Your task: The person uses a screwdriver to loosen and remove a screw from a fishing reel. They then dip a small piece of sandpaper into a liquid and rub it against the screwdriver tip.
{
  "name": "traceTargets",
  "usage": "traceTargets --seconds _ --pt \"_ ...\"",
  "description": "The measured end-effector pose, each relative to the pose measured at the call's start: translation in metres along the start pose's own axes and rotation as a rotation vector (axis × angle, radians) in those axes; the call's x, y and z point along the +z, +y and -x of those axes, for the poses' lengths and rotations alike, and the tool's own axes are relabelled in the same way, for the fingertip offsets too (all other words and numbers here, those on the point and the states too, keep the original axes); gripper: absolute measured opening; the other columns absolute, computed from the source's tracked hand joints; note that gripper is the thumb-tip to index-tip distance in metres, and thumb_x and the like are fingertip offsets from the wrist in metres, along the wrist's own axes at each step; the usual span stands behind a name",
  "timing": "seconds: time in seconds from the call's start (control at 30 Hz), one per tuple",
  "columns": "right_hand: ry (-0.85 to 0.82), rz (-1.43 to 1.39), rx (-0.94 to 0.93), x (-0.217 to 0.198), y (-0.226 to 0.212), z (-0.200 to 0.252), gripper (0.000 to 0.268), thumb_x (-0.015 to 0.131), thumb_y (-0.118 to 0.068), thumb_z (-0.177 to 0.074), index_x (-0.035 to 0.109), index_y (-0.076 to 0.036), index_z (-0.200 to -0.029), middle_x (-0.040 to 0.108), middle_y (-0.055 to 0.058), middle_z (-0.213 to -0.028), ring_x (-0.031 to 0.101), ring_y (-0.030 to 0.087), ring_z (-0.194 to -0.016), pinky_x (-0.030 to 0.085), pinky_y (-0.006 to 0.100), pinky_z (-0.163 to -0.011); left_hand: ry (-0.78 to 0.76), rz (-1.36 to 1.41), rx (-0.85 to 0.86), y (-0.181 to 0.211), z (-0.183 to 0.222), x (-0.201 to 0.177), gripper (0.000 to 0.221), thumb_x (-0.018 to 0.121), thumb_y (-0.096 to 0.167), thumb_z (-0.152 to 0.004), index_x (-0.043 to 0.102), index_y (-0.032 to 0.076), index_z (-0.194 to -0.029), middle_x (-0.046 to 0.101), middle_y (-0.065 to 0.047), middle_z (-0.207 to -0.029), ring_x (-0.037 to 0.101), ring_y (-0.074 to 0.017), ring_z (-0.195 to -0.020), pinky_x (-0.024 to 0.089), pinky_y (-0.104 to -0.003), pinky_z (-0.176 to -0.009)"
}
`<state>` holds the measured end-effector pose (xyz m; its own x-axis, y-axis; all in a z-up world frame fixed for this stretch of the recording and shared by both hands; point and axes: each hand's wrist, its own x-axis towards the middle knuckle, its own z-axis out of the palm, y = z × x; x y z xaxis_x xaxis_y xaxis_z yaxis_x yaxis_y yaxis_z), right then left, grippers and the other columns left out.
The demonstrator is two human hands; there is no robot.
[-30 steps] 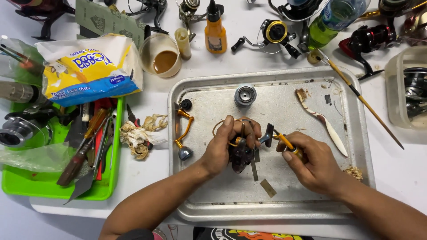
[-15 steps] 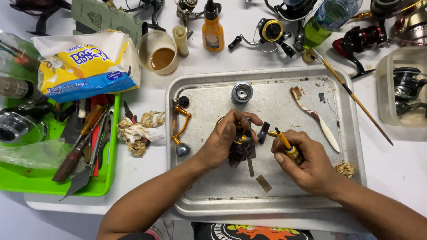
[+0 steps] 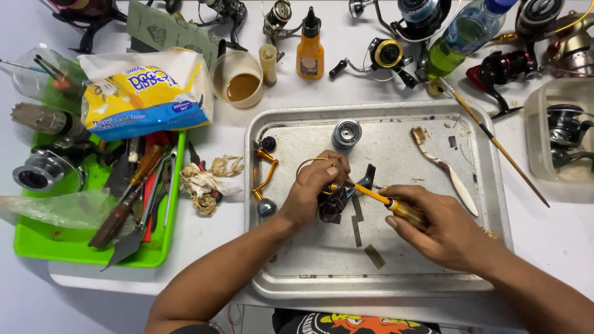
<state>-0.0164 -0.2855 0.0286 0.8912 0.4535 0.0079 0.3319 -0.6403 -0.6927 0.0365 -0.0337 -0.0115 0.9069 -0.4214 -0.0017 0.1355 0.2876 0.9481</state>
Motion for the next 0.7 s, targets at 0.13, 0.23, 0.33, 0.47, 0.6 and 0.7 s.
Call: traceTargets --seconds 0.13,0.23,0.33,0.47,0.6,0.7 --pt "0.018 -0.021 -0.051 -0.02 -0.003 -0.003 0.043 0.07 -0.024 -0.089 0.065 -0.015 -0.131 0.077 0.009 -0.122 0.08 0.02 -0.092 0.062 0.032 -0.083 -0.01 -0.038 0.003 0.006 -0.008 0.006 0.034 0.047 0.034 -0.099 0.064 0.005 -0.1 0.056 -0.007 -0.103 0.063 -0.02 -0.096 0.05 -0.033 -0.088" --pt "0.054 0.013 -0.143 -0.044 -0.014 -0.012 0.036 0.066 -0.021 -0.093 0.069 -0.013 -0.128 0.079 0.004 -0.106 0.077 0.02 -0.09 0.057 0.032 -0.077 -0.011 -0.032 0.037 0.02 -0.017 0.011 0.036 0.046 0.039 -0.1 0.062 0.008 -0.102 0.07 -0.011 -0.092 0.065 -0.0214 -0.093 0.052 -0.038 -0.092" --pt "0.028 0.113 -0.052 -0.06 -0.017 -0.013 0.039 0.069 -0.027 -0.089 0.071 -0.02 -0.127 0.08 -0.001 -0.09 0.067 0.014 -0.052 0.052 0.03 -0.054 -0.008 -0.042 -0.002 0.029 -0.025 0.017 0.037 0.042 0.037 -0.1 0.062 0.006 -0.095 0.056 -0.003 -0.073 0.051 -0.013 -0.069 0.044 -0.029 -0.064" --pt "0.073 0.152 0.092 -0.071 -0.019 -0.009 0.044 0.075 -0.03 -0.082 0.071 -0.024 -0.126 0.081 -0.001 -0.105 0.075 0.015 -0.066 0.056 0.027 -0.065 -0.064 0.023 -0.011 0.03 -0.036 0.021 0.035 0.046 0.037 -0.099 0.061 0.006 -0.096 0.057 -0.011 -0.098 0.06 -0.0171 -0.076 0.049 -0.028 -0.064" --pt "0.091 0.105 -0.014 -0.077 -0.01 -0.009 0.033 0.075 -0.023 -0.084 0.074 -0.014 -0.116 0.081 0.002 -0.106 0.078 0.014 -0.08 0.06 0.026 -0.072 -0.054 0.042 -0.099 0.027 -0.04 0.02 0.038 0.049 0.042 -0.1 0.06 0.006 -0.098 0.051 -0.01 -0.108 0.068 -0.0184 -0.084 0.056 -0.03 -0.071" --pt "0.069 0.091 -0.064 -0.081 -0.008 -0.015 0.028 0.069 -0.017 -0.089 0.072 -0.014 -0.116 0.077 0.001 -0.094 0.071 0.015 -0.069 0.054 0.026 -0.061 -0.011 -0.013 -0.146 0.019 -0.039 0.017 0.036 0.045 0.041 -0.099 0.058 0.008 -0.097 0.063 -0.011 -0.085 0.061 -0.0186 -0.068 0.049 -0.029 -0.051"
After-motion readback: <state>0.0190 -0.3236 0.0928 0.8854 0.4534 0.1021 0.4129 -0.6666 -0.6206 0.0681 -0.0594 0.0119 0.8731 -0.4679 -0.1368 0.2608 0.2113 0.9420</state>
